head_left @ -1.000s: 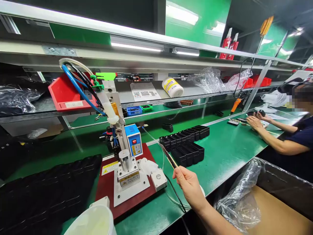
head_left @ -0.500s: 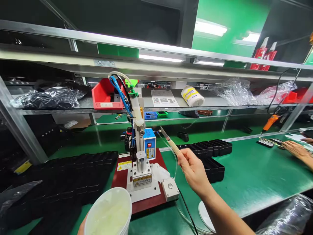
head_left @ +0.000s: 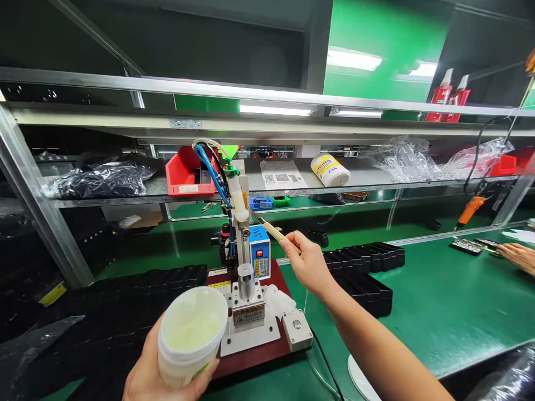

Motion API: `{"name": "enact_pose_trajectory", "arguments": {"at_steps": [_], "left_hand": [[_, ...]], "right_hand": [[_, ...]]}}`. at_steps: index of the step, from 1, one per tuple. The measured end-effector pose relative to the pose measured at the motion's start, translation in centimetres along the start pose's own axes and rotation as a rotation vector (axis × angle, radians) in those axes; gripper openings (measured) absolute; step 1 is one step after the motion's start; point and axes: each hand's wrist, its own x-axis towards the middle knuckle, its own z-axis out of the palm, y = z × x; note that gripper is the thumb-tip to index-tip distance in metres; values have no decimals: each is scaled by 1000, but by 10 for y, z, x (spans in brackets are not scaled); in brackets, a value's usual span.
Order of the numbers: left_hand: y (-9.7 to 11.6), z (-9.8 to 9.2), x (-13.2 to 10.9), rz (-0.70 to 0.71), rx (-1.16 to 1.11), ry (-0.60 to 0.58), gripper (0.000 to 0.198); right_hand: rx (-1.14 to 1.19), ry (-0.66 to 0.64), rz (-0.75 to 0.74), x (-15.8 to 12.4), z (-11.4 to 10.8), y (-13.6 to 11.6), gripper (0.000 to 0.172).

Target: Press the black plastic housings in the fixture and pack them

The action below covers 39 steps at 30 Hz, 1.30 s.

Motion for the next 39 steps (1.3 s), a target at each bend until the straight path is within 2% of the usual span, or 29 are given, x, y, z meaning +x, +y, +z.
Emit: {"name": "enact_pose_trajectory", "arguments": {"at_steps": [3, 6, 10, 14, 20, 28, 34, 39], "left_hand": [[31, -3, 26, 57, 94, 57, 82], [58, -6, 55, 168, 154, 56, 82], [80, -9, 87, 297, 228, 6, 83], [98, -10, 105, 354, 269, -14, 83], [116, -9, 118, 435, 284, -7, 81], [117, -12, 121, 507, 346, 50, 80], [123, -12, 120, 567, 436, 104, 79], [126, -14, 118, 653, 518, 155, 75]], "right_hand": [[-8, -1, -5, -2, 1, -2, 33], [-4, -5, 3, -4, 0, -3, 33], [8, -16, 13, -8, -2, -5, 32], [20, -21, 18, -11, -2, -8, 31], [51, -6, 15, -18, 2, -11, 30], [82, 2, 34, -31, 6, -20, 30], [-86, 61, -41, -32, 4, -26, 29], [-317, 178, -162, -31, -2, -26, 27]]}}
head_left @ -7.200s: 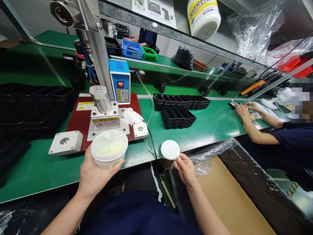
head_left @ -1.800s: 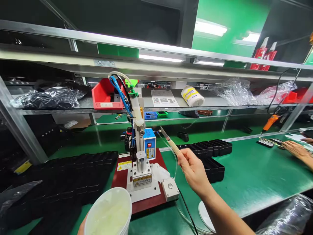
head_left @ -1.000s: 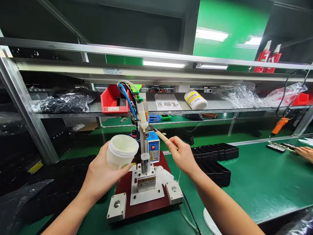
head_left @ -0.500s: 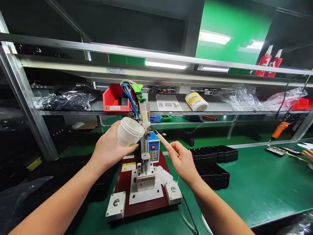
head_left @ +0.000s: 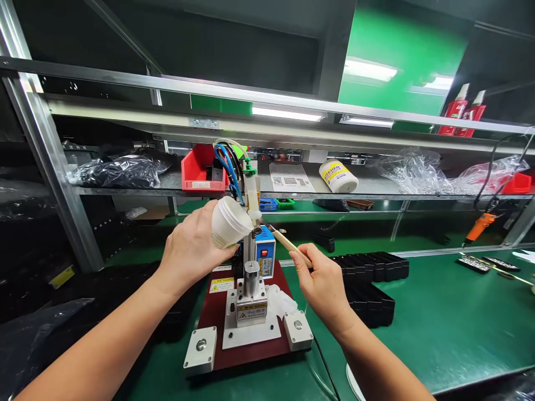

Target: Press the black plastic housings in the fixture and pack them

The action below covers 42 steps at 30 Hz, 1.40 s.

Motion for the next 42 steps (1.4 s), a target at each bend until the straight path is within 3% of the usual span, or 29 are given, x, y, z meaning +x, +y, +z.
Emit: {"name": "enact_pose_trajectory", "arguments": {"at_steps": [10, 22, 27, 35, 42], "left_hand": [[-1, 2, 2, -12, -33, -12, 74], [-8, 13, -8, -27, -130, 24, 77], [-9, 18, -17, -65, -154, 49, 78], [-12, 24, -22, 24, -86, 195, 79], [-10, 24, -23, 1, -107, 193, 82]], "right_hand": [[-331, 130, -250, 9, -2, 2, 29], [-478, -12, -396, 24, -27, -38, 36], [-600, -73, -525, 39, -43, -48, 29], [-719, -136, -858, 67, -82, -59, 24], [-699, -126, -890, 69, -112, -62, 26]]}}
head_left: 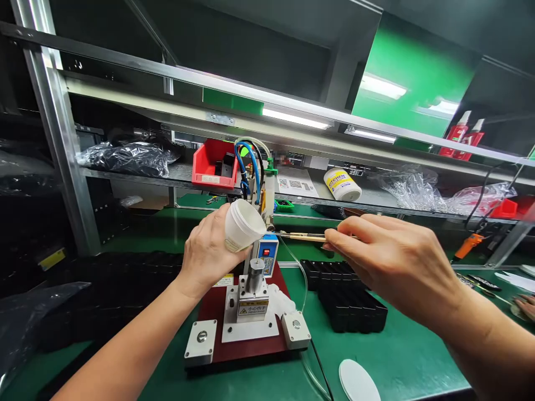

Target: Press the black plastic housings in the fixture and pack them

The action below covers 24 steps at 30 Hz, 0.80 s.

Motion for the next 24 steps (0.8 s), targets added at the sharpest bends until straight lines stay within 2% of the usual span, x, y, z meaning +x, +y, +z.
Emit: {"name": "enact_pose_trajectory", "arguments": {"at_steps": [7, 11, 14, 17, 24], "left_hand": [[2, 0, 1, -44, -47, -15, 80], [2, 1, 0, -54, -58, -14, 82], [1, 2, -3, -50, -66, -3, 81], [-1, 4, -7, -19, -74, 39, 79], [-8, 13, -17, 19, -179, 160, 84]], "right_hand": [[106, 139, 147, -6, -2, 8, 23], [102, 117, 178, 0, 8, 6, 28], [160, 46, 202, 5, 15, 4, 33], [320, -45, 262, 8, 20, 2, 36], [1002, -403, 581, 15, 34, 6, 30]]}}
